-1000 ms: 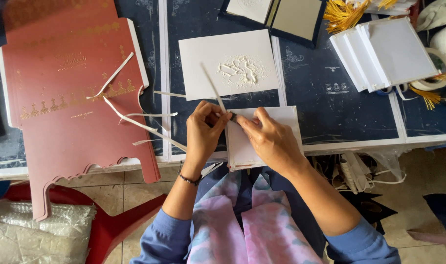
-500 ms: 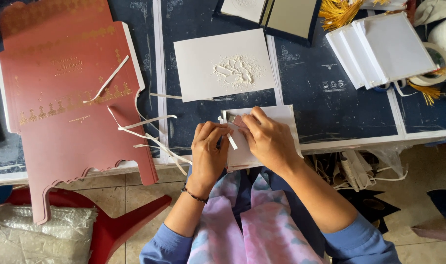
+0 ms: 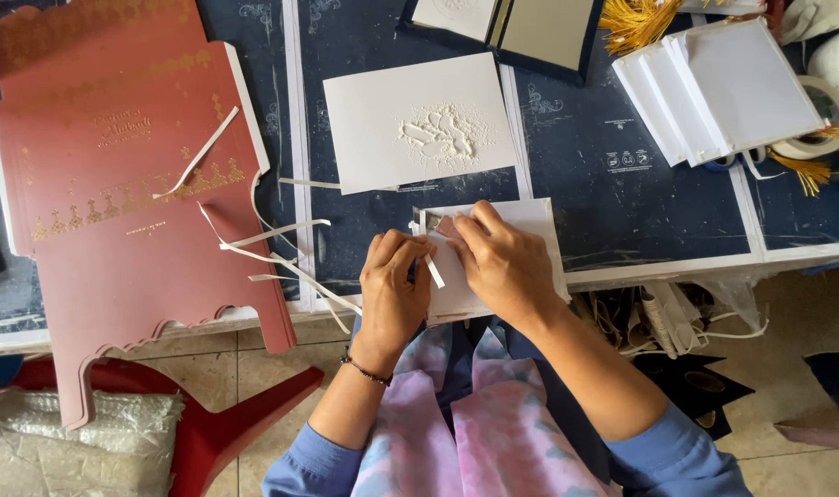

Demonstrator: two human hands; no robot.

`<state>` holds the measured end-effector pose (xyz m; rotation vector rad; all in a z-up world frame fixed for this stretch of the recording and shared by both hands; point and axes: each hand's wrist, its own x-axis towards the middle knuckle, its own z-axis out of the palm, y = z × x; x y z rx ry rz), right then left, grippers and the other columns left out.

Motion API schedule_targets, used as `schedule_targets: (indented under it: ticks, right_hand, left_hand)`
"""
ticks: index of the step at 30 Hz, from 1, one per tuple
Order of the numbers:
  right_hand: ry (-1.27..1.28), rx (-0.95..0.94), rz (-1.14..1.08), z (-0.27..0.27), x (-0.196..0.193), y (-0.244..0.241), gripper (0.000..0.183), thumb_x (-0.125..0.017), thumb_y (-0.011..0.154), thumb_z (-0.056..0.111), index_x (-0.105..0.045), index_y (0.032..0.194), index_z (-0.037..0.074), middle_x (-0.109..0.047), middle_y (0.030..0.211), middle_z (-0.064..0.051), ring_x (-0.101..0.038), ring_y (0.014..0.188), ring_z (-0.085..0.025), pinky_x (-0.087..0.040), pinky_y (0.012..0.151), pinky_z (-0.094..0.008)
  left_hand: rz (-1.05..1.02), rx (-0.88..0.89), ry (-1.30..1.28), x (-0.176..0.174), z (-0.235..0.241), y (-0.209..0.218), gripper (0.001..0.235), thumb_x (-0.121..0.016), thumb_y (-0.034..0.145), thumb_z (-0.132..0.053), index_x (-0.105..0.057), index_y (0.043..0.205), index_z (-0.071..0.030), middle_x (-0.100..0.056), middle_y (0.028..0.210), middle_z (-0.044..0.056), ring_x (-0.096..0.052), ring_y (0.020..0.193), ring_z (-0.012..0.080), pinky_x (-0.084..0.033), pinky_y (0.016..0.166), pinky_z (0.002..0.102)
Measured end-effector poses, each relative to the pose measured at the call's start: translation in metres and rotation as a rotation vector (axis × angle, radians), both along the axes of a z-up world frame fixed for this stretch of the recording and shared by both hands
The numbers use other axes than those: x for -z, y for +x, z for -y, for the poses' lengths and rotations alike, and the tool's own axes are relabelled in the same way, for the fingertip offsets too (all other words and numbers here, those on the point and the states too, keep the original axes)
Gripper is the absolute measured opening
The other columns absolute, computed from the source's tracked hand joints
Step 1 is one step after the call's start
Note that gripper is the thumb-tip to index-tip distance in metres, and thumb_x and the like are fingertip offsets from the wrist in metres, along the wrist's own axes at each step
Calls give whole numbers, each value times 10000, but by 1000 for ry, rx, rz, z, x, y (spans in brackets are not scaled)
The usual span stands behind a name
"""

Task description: Assembling invitation cards by applying adhesive, attaching decorative tassels, and stacking the finished products.

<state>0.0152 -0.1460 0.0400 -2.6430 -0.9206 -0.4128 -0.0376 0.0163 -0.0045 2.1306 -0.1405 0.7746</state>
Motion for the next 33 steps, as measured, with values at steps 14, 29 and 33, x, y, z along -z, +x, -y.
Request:
schedule_targets:
  ticks: [14, 29, 33]
  right_hand:
    - [184, 272, 61, 141, 53, 73, 172, -836, 976, 141, -749, 1101, 61, -600, 946, -82, -684, 832, -344, -556, 713, -420]
    - [63, -35, -254, 47, 12, 108, 382, -624, 1054, 320, -661, 1422, 223, -516, 1338, -92, -514, 1247, -410, -431, 979, -619]
    - [-99, -24, -288, 24, 18, 125, 436, -584, 1072, 333, -588, 1504, 272, -422, 1355, -103, -417, 1281, -435, -370, 1001, -662]
  left_hand:
    - [-106, 41, -404, -30, -17, -1, 107, -727, 877, 36, -739, 817, -51, -719, 827, 115, -707, 756, 294, -573, 674, 357]
    - [-284, -393, -306, -6, -61, 10, 505, -692, 935, 95, -401, 1332, -19, -677, 786, 155, -640, 639, 253, -511, 576, 347]
    - [-290, -409, -298, -7, -62, 12, 556, -677, 935, 104, -348, 1374, 11, -674, 800, 164, -646, 646, 256, -502, 573, 351]
